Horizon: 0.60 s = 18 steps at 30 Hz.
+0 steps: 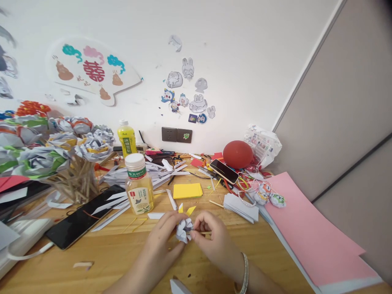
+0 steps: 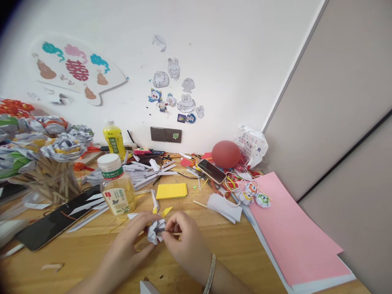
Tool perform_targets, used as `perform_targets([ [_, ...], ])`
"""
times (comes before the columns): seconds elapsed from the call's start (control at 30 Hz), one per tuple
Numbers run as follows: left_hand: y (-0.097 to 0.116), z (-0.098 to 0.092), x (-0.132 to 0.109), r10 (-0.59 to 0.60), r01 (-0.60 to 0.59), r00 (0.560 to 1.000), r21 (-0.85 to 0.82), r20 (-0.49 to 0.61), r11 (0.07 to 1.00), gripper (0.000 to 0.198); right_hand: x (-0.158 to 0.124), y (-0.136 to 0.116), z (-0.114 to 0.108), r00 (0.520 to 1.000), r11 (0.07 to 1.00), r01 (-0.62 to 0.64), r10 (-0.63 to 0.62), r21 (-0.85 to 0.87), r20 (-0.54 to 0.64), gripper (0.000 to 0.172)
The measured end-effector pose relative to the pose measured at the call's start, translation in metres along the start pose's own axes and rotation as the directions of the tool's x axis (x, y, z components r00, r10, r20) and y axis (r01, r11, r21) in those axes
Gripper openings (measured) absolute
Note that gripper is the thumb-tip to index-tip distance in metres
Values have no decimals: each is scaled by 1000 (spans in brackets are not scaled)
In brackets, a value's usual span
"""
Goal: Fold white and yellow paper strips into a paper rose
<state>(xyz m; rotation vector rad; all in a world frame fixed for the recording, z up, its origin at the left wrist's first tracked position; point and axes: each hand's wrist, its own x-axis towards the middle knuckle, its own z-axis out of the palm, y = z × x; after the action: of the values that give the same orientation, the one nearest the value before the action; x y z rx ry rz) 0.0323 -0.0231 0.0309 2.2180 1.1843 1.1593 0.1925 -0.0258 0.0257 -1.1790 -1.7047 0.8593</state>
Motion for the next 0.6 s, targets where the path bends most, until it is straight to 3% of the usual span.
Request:
perform_targets([
  [0.2,1,-2,1,2,-2,1000,5,-13,1000,30,-1,0,-1,1000,1000,19,-19,-13,16,13],
  [0.6,-3,-3,1,-28,27,999,-21,-29,999,28,-1,-3,-7,952,911,304,-296,-279,73,15],
])
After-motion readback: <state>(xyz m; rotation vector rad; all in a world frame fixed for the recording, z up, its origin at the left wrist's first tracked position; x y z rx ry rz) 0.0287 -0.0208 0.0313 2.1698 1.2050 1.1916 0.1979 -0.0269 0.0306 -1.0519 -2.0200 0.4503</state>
